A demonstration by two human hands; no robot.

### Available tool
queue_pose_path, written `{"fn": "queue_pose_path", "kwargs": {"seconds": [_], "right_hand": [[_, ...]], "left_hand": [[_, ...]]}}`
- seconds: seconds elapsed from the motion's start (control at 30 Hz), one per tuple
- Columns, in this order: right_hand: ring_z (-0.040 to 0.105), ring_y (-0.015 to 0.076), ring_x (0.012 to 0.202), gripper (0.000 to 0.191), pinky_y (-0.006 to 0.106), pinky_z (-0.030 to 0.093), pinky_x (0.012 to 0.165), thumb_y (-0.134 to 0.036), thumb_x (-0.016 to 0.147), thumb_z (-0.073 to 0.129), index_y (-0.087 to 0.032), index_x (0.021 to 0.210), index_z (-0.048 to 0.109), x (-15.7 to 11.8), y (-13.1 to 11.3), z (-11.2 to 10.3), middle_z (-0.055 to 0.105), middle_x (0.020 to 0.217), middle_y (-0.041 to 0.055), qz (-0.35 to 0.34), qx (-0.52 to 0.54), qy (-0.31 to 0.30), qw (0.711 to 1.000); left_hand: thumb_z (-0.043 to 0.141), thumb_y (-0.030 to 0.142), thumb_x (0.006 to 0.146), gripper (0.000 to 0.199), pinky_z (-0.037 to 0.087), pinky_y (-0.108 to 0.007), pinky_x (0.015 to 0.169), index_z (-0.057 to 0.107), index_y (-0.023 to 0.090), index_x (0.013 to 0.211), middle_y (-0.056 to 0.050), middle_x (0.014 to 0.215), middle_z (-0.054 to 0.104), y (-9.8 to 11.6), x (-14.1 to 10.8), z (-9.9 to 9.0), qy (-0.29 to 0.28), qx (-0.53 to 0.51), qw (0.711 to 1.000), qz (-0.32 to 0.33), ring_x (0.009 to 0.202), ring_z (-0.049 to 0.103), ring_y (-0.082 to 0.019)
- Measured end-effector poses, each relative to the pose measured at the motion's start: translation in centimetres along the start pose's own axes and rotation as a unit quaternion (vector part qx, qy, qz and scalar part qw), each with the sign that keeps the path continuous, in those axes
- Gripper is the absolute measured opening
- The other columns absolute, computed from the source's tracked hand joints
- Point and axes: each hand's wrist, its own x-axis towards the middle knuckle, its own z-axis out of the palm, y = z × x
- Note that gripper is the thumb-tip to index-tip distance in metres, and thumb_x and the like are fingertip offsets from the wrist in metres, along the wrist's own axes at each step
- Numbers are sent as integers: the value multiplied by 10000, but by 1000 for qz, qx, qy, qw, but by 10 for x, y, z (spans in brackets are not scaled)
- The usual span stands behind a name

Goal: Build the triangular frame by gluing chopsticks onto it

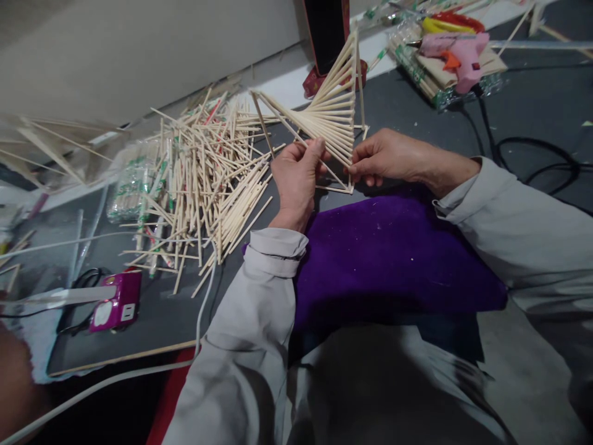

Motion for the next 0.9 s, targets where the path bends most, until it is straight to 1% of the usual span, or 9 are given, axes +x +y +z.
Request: {"fn": "queue_pose_path", "kwargs": {"seconds": [0.13, 0.23, 0.4, 0.5, 0.57, 0.7, 0.83, 0.9], "right_hand": [[522, 65, 497, 158, 184, 406, 427, -214, 857, 680, -156, 711, 657, 0, 0, 0, 623, 631, 22, 5, -3, 9, 1000], [527, 72, 504, 149, 189, 419, 437, -210, 859, 670, -153, 721, 662, 0, -1, 1, 611, 609, 20, 3, -16, 9, 1000], [543, 81, 516, 133, 191, 434, 441, -217, 839, 680, -168, 715, 674, 1, -2, 1, 633, 620, 18, 20, -16, 13, 1000], [544, 71, 520, 96, 182, 428, 442, -142, 828, 644, -150, 743, 689, -2, -2, -4, 645, 650, 25, 9, 8, -5, 1000], [549, 68, 527, 62, 176, 435, 451, -120, 809, 655, -141, 794, 712, -5, -3, -10, 660, 674, 29, 3, 15, -19, 1000], [571, 80, 544, 96, 179, 454, 464, -139, 791, 699, -130, 878, 738, -7, -2, -18, 681, 697, 41, 6, 3, -8, 1000], [552, 82, 512, 38, 184, 430, 428, -176, 776, 742, -146, 793, 725, -3, 1, -12, 654, 640, 28, 11, 12, -7, 1000], [543, 80, 503, 74, 186, 418, 418, -198, 783, 746, -151, 742, 707, -1, 1, -7, 652, 639, 28, 7, 22, -7, 1000]], "left_hand": [[730, 390, 815, 281, 398, -201, 483, 585, 186, 687, 17, 657, 663, 0, 0, 0, 0, 1, 1000, -6, 499, 533, -65], [732, 382, 815, 281, 400, -205, 484, 581, 188, 679, 18, 648, 659, 0, 0, 0, 0, -1, 1000, -7, 500, 539, -68], [718, 375, 828, 273, 401, -202, 472, 585, 188, 678, 19, 651, 662, 0, 0, 0, 0, 3, 1000, -6, 492, 537, -64], [718, 393, 827, 283, 408, -205, 467, 590, 189, 677, 16, 654, 663, 0, -1, 0, -1, 3, 1000, 4, 485, 536, -63], [722, 414, 822, 292, 416, -207, 466, 596, 192, 682, 14, 661, 666, 0, -1, -1, -1, 4, 1000, 12, 484, 536, -64], [726, 451, 813, 311, 423, -206, 462, 596, 199, 686, 10, 672, 675, 0, -2, -1, 1, 12, 1000, 15, 489, 533, -67], [726, 448, 814, 303, 430, -211, 464, 597, 204, 686, 7, 679, 677, -1, -1, 0, 2, 10, 1000, 10, 492, 532, -72], [729, 445, 812, 296, 431, -216, 465, 600, 208, 691, 9, 675, 672, -2, -1, 0, 1, 6, 1000, 10, 493, 533, -75]]}}
